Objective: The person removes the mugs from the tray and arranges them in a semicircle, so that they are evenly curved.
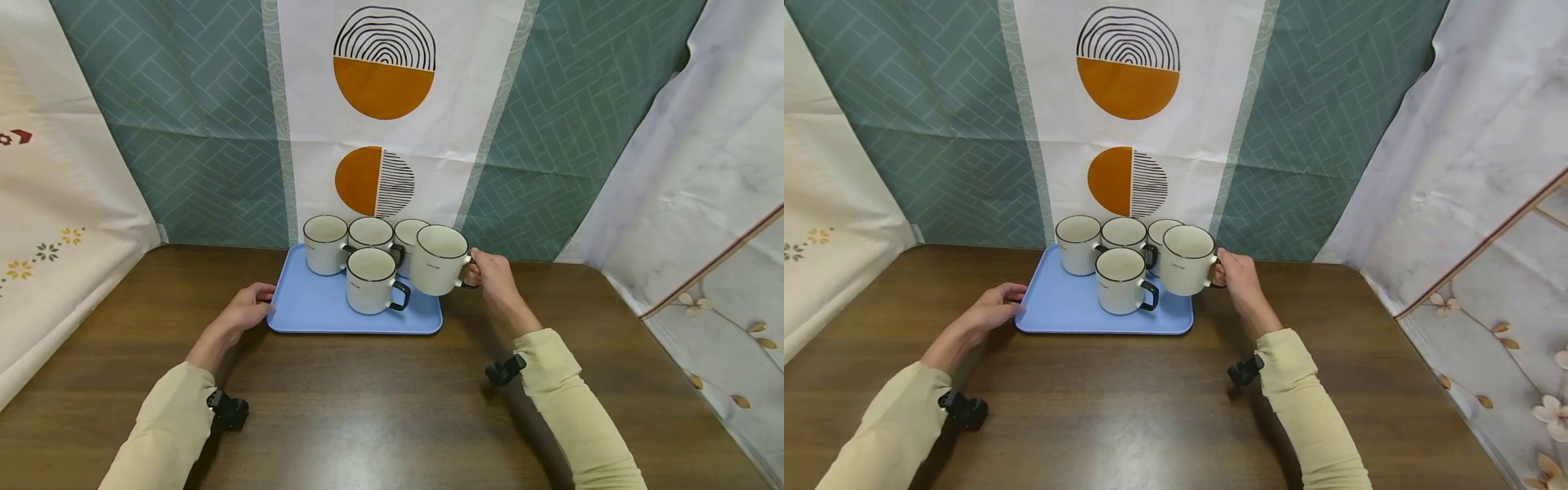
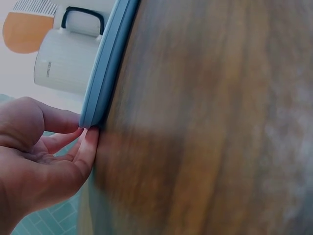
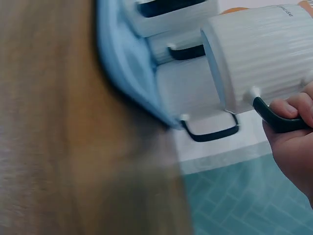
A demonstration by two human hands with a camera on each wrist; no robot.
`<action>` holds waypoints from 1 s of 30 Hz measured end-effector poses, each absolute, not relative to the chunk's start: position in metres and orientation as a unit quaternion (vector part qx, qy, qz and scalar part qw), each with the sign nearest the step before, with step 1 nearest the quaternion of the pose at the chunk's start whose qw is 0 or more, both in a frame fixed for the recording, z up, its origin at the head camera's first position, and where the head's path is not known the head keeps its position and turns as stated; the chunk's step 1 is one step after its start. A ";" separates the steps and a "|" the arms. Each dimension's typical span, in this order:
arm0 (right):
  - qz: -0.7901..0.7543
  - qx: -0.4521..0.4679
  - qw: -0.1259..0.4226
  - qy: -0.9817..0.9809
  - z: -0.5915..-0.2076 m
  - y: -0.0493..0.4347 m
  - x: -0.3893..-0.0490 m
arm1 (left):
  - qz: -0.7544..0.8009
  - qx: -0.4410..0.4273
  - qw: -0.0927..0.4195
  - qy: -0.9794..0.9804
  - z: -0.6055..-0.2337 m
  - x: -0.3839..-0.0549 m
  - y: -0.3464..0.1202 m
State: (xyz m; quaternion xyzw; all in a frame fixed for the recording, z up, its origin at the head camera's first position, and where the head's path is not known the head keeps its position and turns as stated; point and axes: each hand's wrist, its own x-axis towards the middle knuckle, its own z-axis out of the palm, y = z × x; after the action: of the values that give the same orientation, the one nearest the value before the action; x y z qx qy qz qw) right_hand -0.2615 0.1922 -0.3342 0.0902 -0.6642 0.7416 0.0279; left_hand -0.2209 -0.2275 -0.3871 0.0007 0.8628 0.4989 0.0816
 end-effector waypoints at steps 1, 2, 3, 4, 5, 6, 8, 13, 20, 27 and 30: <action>0.741 0.090 0.031 -0.665 -0.330 0.194 -0.261 | 0.499 0.001 0.083 0.862 -0.387 -0.221 -0.228; 0.743 0.088 0.035 -0.663 -0.326 0.195 -0.261 | 0.500 0.000 0.083 0.862 -0.387 -0.221 -0.227; 0.744 0.089 0.039 -0.661 -0.323 0.197 -0.261 | 0.500 0.001 0.083 0.862 -0.387 -0.221 -0.227; 0.747 0.089 0.043 -0.657 -0.319 0.198 -0.262 | 0.500 0.001 0.083 0.862 -0.387 -0.222 -0.227; 0.750 0.087 0.048 -0.654 -0.315 0.200 -0.262 | 0.502 0.002 0.082 0.861 -0.387 -0.222 -0.227; 0.751 0.086 0.053 -0.653 -0.312 0.201 -0.263 | 0.502 0.001 0.082 0.861 -0.387 -0.222 -0.227; 0.759 0.089 0.063 -0.642 -0.306 0.205 -0.265 | 0.501 0.000 0.081 0.861 -0.388 -0.222 -0.227; 0.758 0.082 0.094 -0.640 -0.297 0.215 -0.272 | 0.500 0.007 0.077 0.863 -0.388 -0.221 -0.229; 0.758 0.042 0.133 -0.638 -0.297 0.231 -0.283 | 0.508 0.007 0.084 0.857 -0.388 -0.220 -0.230; 0.757 0.002 0.157 -0.634 -0.310 0.243 -0.291 | 0.518 0.009 0.088 0.851 -0.388 -0.220 -0.231; 0.748 -0.015 0.156 -0.645 -0.320 0.249 -0.294 | 0.521 0.010 0.088 0.849 -0.389 -0.220 -0.231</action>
State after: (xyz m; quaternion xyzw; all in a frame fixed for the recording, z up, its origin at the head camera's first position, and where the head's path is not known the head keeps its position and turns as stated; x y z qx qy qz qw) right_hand -0.2937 0.2492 -0.3202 -0.0149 -0.6455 0.7476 0.1556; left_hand -0.2196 -0.2312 -0.3890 0.0104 0.8490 0.5209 0.0880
